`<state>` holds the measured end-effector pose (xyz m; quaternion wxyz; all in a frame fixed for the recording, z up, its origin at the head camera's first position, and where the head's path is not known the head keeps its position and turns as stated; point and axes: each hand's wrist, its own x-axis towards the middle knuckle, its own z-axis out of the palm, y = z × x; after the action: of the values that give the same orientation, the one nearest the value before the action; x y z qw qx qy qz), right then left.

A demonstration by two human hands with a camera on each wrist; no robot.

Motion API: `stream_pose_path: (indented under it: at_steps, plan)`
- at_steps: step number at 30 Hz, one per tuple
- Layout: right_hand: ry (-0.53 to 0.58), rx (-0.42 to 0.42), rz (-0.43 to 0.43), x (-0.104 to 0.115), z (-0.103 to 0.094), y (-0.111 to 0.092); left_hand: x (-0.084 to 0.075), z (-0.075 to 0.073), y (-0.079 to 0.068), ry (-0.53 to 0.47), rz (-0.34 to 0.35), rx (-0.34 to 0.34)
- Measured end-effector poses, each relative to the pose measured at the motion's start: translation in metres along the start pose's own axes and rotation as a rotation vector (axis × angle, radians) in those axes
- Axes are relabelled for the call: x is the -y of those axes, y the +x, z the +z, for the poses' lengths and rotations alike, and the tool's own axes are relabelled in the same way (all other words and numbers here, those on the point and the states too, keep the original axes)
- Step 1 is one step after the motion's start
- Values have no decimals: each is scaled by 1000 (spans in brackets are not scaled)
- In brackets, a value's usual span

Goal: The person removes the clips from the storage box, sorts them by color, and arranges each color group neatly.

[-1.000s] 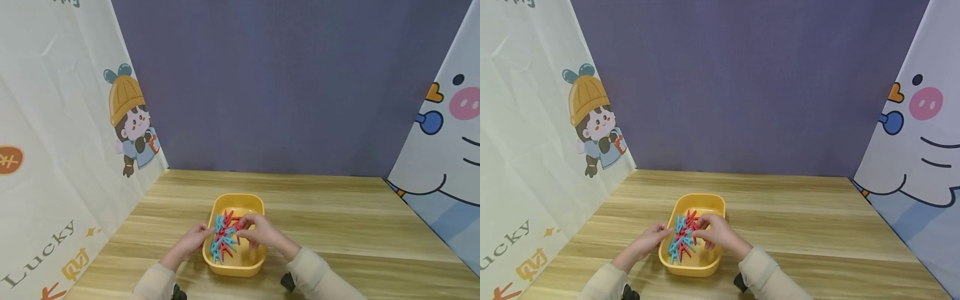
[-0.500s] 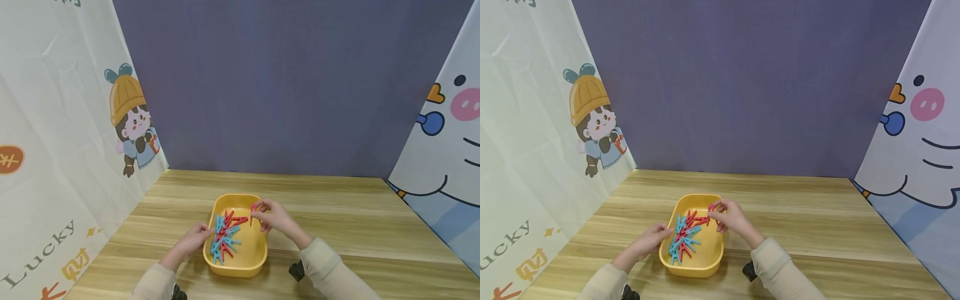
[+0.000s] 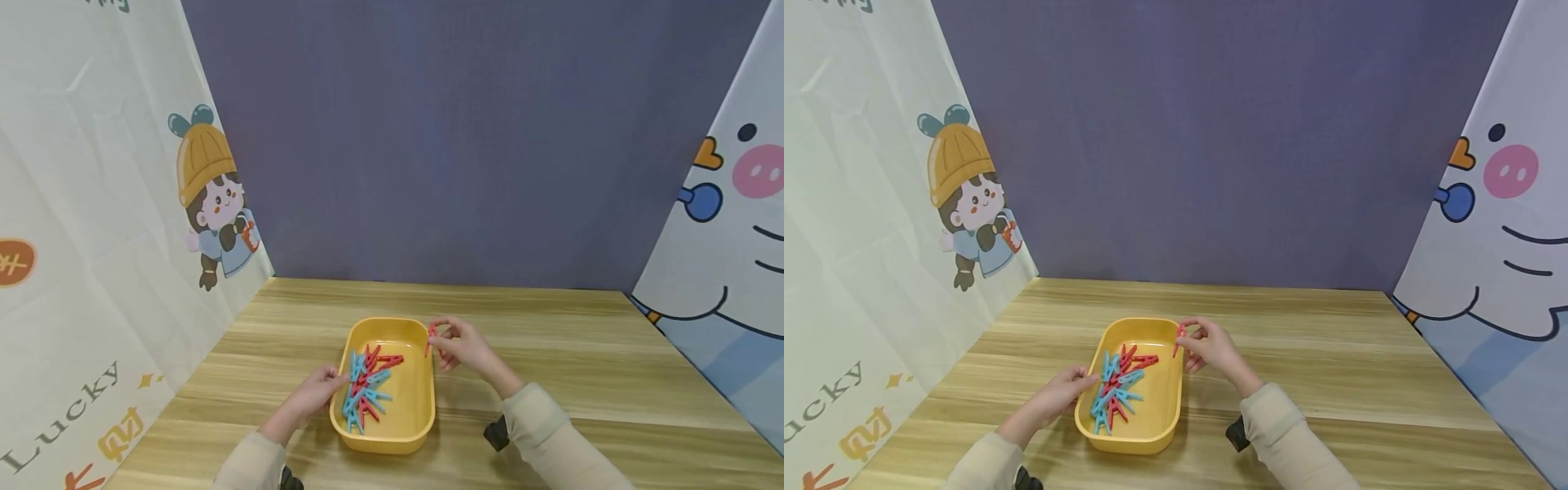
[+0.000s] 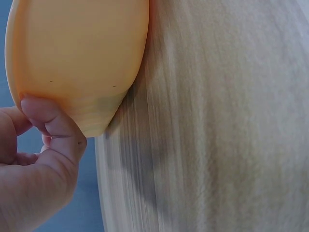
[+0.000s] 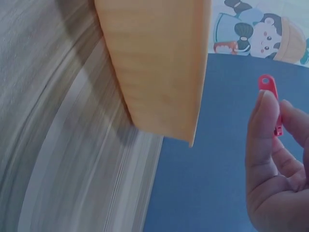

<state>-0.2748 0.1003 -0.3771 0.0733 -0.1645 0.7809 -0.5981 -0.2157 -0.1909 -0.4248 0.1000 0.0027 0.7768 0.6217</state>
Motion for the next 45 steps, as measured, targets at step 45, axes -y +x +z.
stream_pose_path:
  at_steps: [45]
  plan:
    - [-34, -68, 171, -55, -38, 5, -1, -1, -1, 17, -11, 10]
